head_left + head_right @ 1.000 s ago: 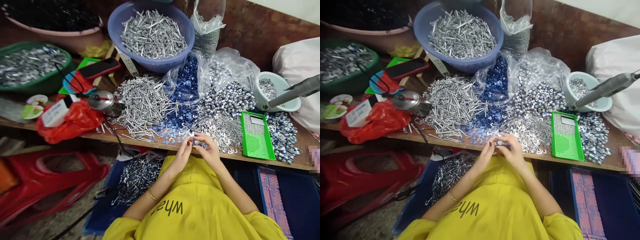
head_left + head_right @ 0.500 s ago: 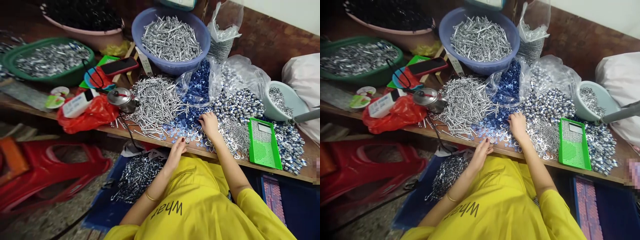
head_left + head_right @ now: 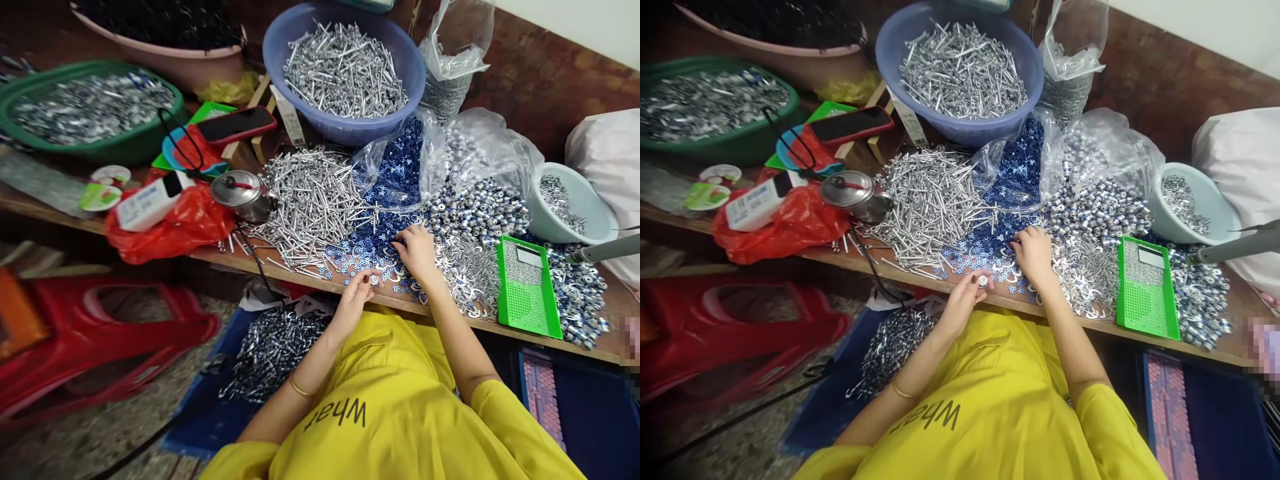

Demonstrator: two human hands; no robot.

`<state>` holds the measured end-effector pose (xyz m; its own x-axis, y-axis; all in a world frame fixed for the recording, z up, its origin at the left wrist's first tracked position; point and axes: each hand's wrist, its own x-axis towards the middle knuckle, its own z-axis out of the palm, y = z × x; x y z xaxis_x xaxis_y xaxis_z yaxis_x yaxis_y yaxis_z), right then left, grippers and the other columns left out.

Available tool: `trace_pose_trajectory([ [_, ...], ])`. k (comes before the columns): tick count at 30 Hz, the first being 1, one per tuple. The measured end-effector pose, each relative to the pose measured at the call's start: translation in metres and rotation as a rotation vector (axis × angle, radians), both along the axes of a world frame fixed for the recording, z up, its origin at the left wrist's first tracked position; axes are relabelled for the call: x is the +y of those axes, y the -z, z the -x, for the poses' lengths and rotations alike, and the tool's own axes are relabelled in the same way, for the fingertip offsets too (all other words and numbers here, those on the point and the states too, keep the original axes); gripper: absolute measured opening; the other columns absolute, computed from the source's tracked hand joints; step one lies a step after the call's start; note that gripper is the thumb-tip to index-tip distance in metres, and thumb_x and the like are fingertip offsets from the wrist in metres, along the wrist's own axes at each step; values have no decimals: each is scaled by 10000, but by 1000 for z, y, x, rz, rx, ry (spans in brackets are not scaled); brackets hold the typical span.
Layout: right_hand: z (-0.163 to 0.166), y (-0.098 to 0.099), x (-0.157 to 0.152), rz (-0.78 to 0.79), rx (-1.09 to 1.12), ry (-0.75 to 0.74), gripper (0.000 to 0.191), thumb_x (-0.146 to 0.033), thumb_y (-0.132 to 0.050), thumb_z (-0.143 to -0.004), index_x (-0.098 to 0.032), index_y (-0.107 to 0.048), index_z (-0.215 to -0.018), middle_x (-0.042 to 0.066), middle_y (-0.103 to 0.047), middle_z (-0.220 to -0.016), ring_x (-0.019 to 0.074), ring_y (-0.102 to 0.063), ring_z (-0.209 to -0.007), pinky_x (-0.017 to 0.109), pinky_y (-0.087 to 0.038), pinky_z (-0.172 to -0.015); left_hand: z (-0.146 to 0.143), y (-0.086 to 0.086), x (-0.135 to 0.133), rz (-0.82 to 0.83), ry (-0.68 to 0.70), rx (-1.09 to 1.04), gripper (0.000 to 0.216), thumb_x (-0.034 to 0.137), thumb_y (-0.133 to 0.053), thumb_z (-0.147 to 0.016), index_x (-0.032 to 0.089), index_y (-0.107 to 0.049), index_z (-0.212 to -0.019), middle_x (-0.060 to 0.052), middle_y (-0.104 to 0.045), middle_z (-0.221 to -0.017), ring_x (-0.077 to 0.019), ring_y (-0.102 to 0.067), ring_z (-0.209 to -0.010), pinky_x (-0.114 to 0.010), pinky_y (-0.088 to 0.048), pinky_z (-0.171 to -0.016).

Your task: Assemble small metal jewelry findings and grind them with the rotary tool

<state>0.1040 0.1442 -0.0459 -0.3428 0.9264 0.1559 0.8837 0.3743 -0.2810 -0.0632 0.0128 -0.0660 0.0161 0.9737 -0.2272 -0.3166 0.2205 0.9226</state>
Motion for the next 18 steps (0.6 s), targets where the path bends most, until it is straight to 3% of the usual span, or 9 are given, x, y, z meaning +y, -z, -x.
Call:
trace_pose_trajectory([
  [5,9,6,7,17,46,-19,125,-306,-614,-908,-211,-685,-871,105,-666,-974,295,-548,-1012,436,-441,-867,-1,-2,-2,9,18,21,456,574,-478,-942,201,-641,-1148,-65,-655,-955,-125,-531,-727,-232,-399,-650],
  [8,2,1,-7,13,352,-14,142,-305,-566,-935,-214,-670,-901,81,-677,-952,246,-600,-937,404,-484,-847,2,-1,-3,17,-12,9,454,568,-479,-945,197,-640,-1150,-66,-649,-939,-132,-542,-750,-229,-407,-655],
  [12,-4,-13,-52,126,735,-71,133,-311,-564,-944,-252,-673,-992,36,-717,-930,187,-673,-830,343,-551,-752,0,1,-4,46,19,14,452,574,-491,-939,207,-647,-1153,-62,-645,-946,-139,-570,-795,-235,-450,-711],
  [15,-2,-20,-85,21,728,-252,172,-214,-577,-933,-280,-685,-1049,41,-741,-1000,193,-701,-949,355,-575,-841,-6,1,-5,106,43,8,457,590,-527,-913,234,-643,-1174,-66,-645,-1050,-165,-609,-903,-269,-493,-806],
  [18,-2,-19,-101,-171,646,-355,262,-126,-553,-923,-258,-677,-1112,70,-748,-1021,195,-713,-954,354,-599,-817,-11,-4,-8,142,66,-12,462,600,-518,-913,253,-630,-1196,-72,-630,-1172,-199,-615,-1033,-311,-509,-887],
])
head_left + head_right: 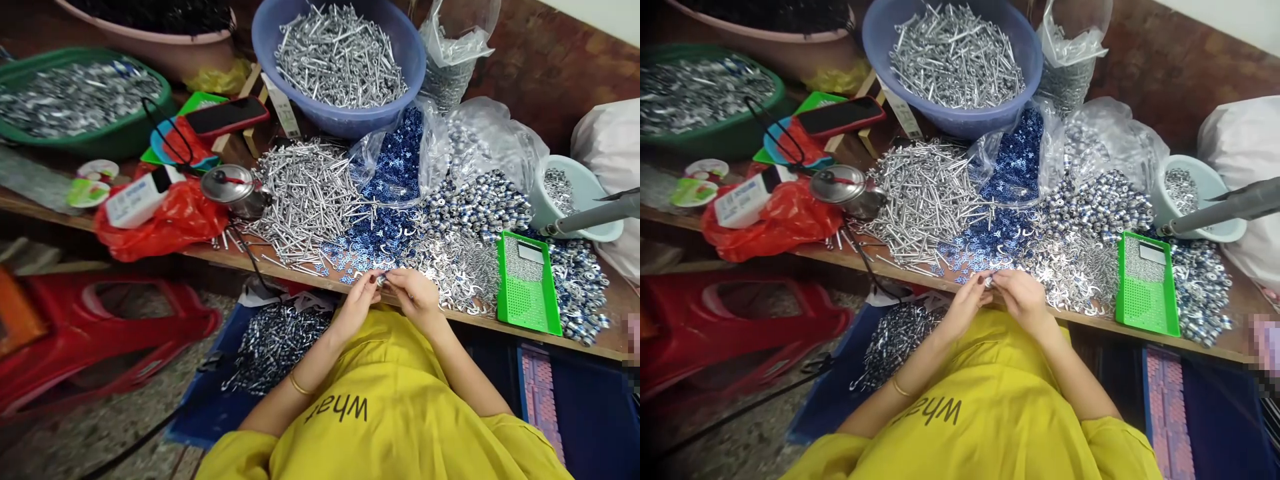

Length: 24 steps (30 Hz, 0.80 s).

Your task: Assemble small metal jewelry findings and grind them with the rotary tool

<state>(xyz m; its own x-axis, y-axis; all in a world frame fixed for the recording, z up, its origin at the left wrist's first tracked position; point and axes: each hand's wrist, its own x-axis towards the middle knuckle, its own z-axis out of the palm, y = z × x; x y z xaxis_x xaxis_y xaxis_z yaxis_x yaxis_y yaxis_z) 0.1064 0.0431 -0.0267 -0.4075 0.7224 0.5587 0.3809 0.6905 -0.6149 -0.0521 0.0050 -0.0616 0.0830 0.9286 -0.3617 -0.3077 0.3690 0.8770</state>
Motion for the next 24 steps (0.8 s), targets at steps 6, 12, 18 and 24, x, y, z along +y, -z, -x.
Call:
trace_pose_trajectory([
  [6,-6,3,-6,-183,68,59,355,-69,-565,-900,-217,-649,-1212,107,-747,-1028,200,-720,-956,348,-625,-778,-1,-15,-3,-34,73,122,444,606,-492,-924,267,-637,-1172,-54,-624,-1223,-215,-590,-1094,-341,-499,-957],
  [12,-6,9,-10,-301,25,13,377,-80,-583,-892,-187,-637,-1249,137,-740,-1054,221,-709,-986,364,-632,-767,-4,-6,-7,18,58,6,450,580,-551,-905,252,-640,-1199,-78,-645,-1225,-235,-608,-1115,-355,-508,-951],
  [18,-4,7,-16,-62,75,43,254,-152,-644,-891,-226,-648,-1134,92,-728,-1021,211,-689,-963,392,-592,-805,-2,-8,-9,-77,87,123,416,538,-497,-947,233,-622,-1200,-81,-635,-1253,-229,-587,-1144,-357,-472,-1006],
  [24,2,3,-19,147,9,115,66,-211,-631,-914,-237,-636,-974,59,-719,-1006,216,-617,-947,406,-517,-830,1,-8,-9,-183,71,251,392,524,-464,-965,227,-623,-1165,-70,-643,-1197,-227,-573,-1145,-347,-439,-1036],
])
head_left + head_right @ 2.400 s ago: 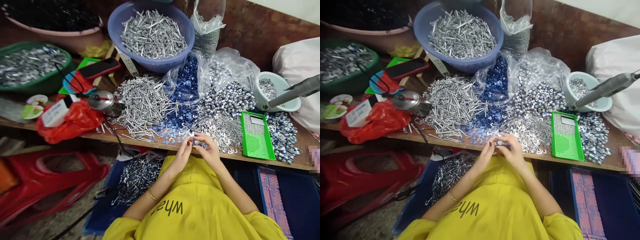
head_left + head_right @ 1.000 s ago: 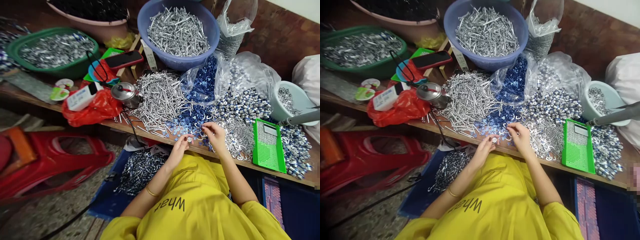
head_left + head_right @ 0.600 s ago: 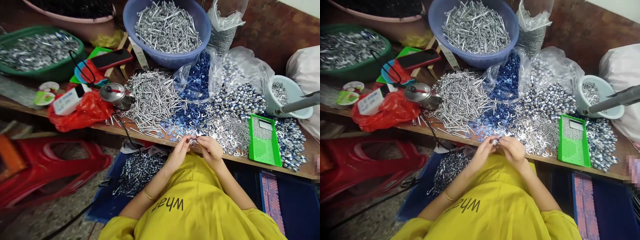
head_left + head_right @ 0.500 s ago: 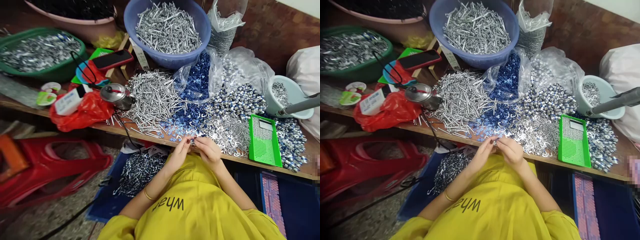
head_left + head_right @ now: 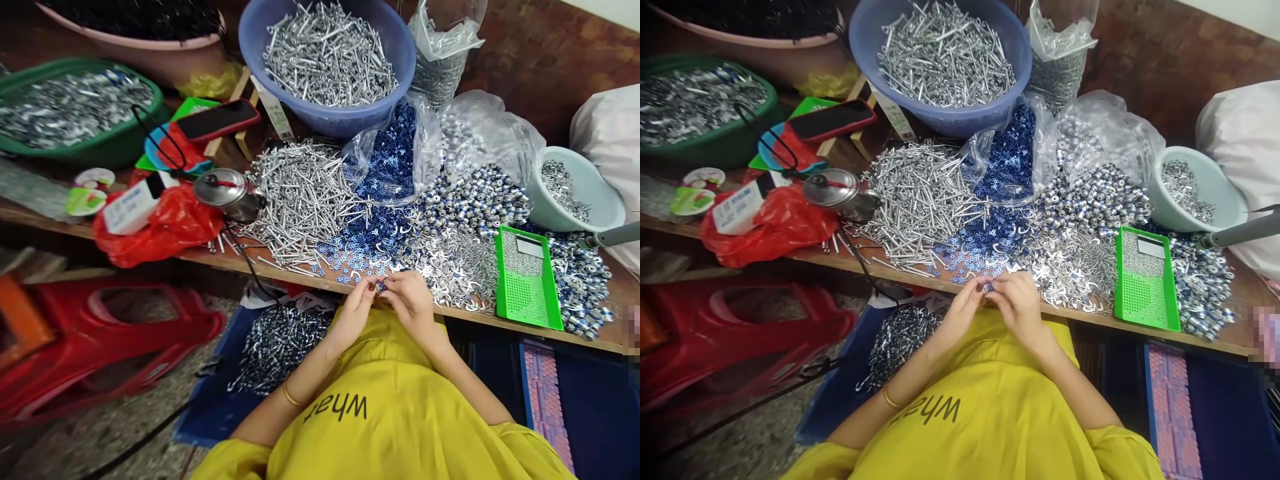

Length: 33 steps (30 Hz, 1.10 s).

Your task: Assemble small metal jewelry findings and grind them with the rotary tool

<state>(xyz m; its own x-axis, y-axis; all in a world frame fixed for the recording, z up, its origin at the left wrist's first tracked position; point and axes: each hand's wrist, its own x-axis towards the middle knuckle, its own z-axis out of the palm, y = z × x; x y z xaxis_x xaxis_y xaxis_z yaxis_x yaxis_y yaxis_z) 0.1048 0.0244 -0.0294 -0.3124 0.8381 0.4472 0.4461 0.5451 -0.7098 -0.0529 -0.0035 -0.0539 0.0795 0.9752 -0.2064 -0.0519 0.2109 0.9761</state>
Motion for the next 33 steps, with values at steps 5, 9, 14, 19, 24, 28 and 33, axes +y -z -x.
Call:
trace_pose_trajectory([
  [5,-9,-12,18,122,-152,-247,66,-246,-593,-943,-240,-640,-896,22,-713,-1080,204,-578,-972,392,-467,-871,1,9,-9,191,-3,-158,397,528,-500,-951,220,-632,-1162,-72,-650,-1095,-203,-617,-971,-321,-506,-868],
  [9,-8,-8,54,124,-225,-90,137,-324,-579,-953,-228,-675,-944,54,-690,-1036,212,-585,-1003,379,-452,-894,11,4,-1,95,-136,-215,388,508,-522,-949,256,-615,-1230,-59,-633,-1127,-158,-586,-884,-280,-488,-819],
  [14,17,21,91,56,-653,82,169,-313,-583,-937,-197,-705,-935,100,-676,-1011,279,-537,-982,409,-412,-810,28,-1,16,-79,-171,10,417,531,-439,-977,222,-659,-1149,-67,-654,-1033,-178,-563,-862,-296,-462,-821],
  [19,19,29,92,56,-531,87,163,-252,-532,-949,-189,-675,-905,97,-668,-1021,257,-548,-991,398,-424,-854,36,4,16,-138,-180,152,341,487,-465,-973,196,-640,-1010,-47,-638,-921,-176,-579,-819,-285,-457,-768],
  [24,1,-1,62,244,-69,-32,148,-264,-460,-986,-216,-596,-1015,54,-665,-991,176,-623,-895,313,-494,-797,34,10,14,-249,-152,363,187,344,-535,-948,205,-639,-1015,-57,-675,-982,-203,-602,-896,-306,-448,-818],
  [28,-2,-28,37,249,-115,-239,140,-255,-482,-985,-225,-616,-1015,39,-658,-916,162,-617,-843,311,-501,-774,26,7,14,-386,-72,496,151,303,-571,-929,214,-649,-1022,-68,-695,-990,-239,-596,-972,-356,-438,-885],
  [33,-3,-26,24,125,-137,-248,149,-226,-490,-983,-217,-628,-1038,73,-650,-975,184,-614,-934,343,-522,-823,20,2,13,-424,3,581,185,343,-553,-941,214,-663,-1017,-88,-691,-965,-259,-575,-938,-370,-437,-839],
])
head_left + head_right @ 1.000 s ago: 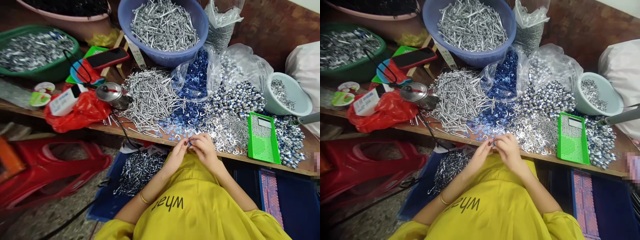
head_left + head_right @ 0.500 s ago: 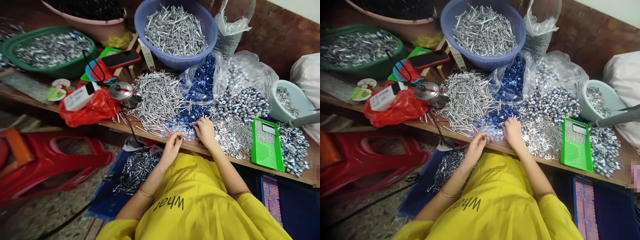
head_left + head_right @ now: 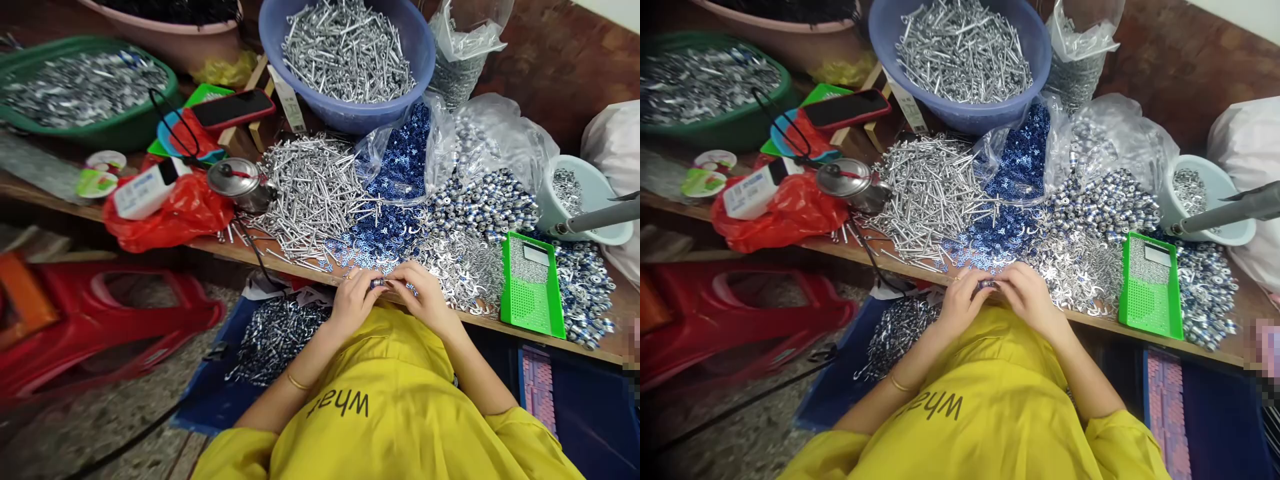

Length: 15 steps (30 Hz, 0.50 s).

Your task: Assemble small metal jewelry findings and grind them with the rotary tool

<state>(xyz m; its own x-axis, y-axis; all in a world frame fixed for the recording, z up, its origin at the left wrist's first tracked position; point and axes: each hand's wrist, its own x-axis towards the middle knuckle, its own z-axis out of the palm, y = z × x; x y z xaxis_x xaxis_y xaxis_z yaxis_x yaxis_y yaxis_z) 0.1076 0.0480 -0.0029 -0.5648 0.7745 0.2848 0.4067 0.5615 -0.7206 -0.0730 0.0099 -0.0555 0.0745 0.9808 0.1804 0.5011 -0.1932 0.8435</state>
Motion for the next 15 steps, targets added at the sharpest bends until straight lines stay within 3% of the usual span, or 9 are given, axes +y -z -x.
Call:
trace_pose_trajectory([
  [4,-6,15,-8,-73,-64,-7,168,-217,-492,-979,-205,-644,-1048,86,-663,-964,196,-608,-906,349,-514,-798,1,-1,-1,10,101,146,203,301,-496,-956,208,-665,-1020,-102,-680,-957,-275,-555,-931,-385,-422,-827],
  [7,-9,24,-1,72,-13,-21,167,-253,-484,-991,-219,-645,-1015,57,-671,-945,176,-614,-877,324,-508,-784,0,2,-3,9,133,219,230,292,-443,-971,198,-651,-1003,-106,-670,-958,-277,-545,-935,-389,-416,-827],
  [9,-8,32,14,108,-31,70,175,-284,-481,-996,-219,-644,-996,47,-668,-926,177,-603,-863,321,-492,-773,-3,5,-3,31,92,164,247,301,-411,-986,191,-632,-995,-101,-663,-953,-266,-550,-935,-380,-418,-829],
  [12,1,46,41,-61,-260,282,181,-285,-509,-976,-193,-663,-953,94,-654,-945,233,-543,-911,376,-444,-796,-8,7,-3,83,-25,-20,238,307,-399,-994,193,-604,-1031,-90,-660,-990,-242,-573,-959,-362,-425,-860],
  [15,11,58,58,-191,-504,314,163,-250,-539,-947,-168,-677,-916,142,-641,-970,276,-496,-944,415,-407,-797,-12,6,-3,149,-125,-244,231,347,-425,-990,201,-593,-1052,-79,-644,-1037,-215,-581,-974,-335,-425,-892],
])
